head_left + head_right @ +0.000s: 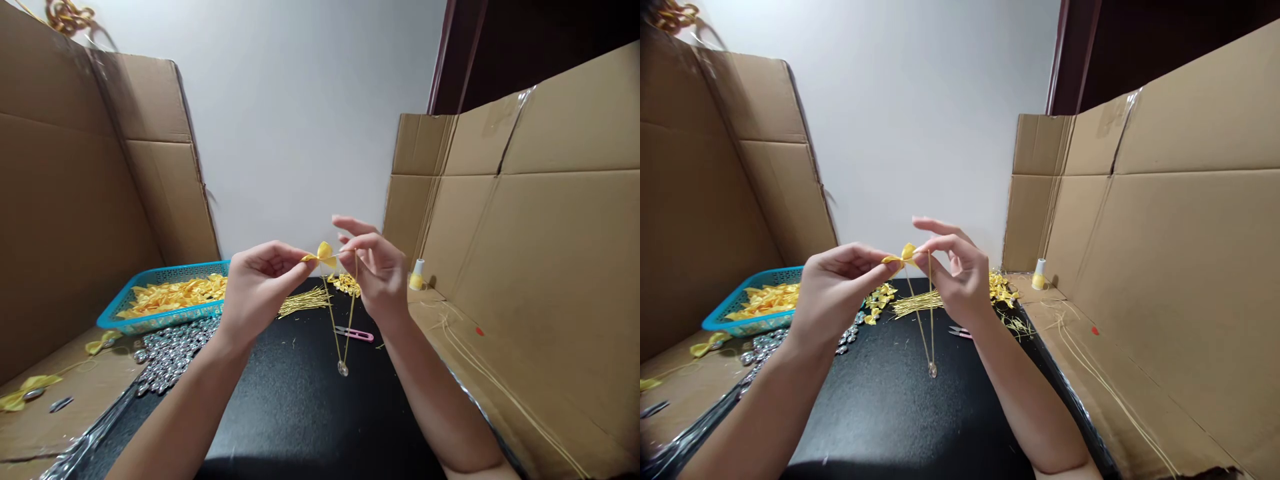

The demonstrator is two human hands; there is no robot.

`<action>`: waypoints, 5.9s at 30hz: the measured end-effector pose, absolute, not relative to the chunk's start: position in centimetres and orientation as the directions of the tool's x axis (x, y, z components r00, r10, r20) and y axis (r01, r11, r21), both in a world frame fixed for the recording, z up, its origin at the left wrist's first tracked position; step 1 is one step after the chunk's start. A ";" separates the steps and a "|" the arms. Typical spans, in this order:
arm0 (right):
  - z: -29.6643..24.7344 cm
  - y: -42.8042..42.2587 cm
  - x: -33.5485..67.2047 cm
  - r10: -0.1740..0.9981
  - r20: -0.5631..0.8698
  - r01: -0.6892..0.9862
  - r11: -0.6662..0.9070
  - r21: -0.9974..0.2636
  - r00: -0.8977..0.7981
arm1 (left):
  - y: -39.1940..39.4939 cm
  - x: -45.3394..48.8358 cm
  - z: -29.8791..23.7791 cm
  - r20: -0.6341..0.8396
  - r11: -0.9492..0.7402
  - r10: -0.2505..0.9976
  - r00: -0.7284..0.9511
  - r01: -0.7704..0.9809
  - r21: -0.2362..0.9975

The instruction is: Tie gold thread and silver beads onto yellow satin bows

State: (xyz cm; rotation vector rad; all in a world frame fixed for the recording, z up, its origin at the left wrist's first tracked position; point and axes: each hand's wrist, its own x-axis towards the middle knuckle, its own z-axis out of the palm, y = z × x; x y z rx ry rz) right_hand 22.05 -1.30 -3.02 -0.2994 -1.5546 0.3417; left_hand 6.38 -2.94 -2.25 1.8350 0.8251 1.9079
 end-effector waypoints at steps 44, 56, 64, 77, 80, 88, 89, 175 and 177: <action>-4.5 -1.9 20.5 0.149 0.987 0.284 0.946 -0.159 0.056 | -3.6 6.8 -2.6 0.782 -0.774 0.608 -0.138 0.118 0.623; -4.8 -0.7 20.4 -0.162 0.987 0.365 0.918 0.154 -0.009 | -3.5 6.8 -2.8 0.786 -0.777 0.607 -0.113 0.121 0.618; -4.9 -0.7 20.5 -0.158 0.987 0.470 0.871 0.141 -0.003 | -3.3 6.6 -2.8 0.816 -0.801 0.572 -0.084 0.160 0.577; -4.3 -0.4 21.5 -0.011 0.997 0.300 0.953 0.033 -0.076 | -2.9 6.0 -3.2 0.900 -0.820 0.431 -0.072 0.384 0.424; -3.7 -0.6 22.3 0.104 0.986 0.153 0.985 -0.083 -0.134 | -2.7 5.6 -3.0 0.919 -0.828 0.394 -0.037 0.419 0.372; -2.9 -0.3 23.5 0.220 0.946 0.118 0.973 -0.197 -0.237 | -2.5 5.3 -2.8 0.937 -0.836 0.346 0.056 0.471 0.281; -2.9 -0.4 23.5 0.216 0.948 0.137 0.973 -0.188 -0.234 | -2.5 5.3 -2.8 0.938 -0.837 0.339 0.065 0.476 0.270; -2.7 4.1 25.9 0.905 0.389 -0.326 0.321 -0.889 -0.169 | 3.1 8.1 -6.4 0.736 -0.849 0.490 0.467 0.063 0.525; -2.6 4.1 26.1 0.918 0.345 -0.349 0.263 -0.900 -0.197 | 2.9 8.3 -6.6 0.725 -0.811 0.523 0.449 -0.001 0.585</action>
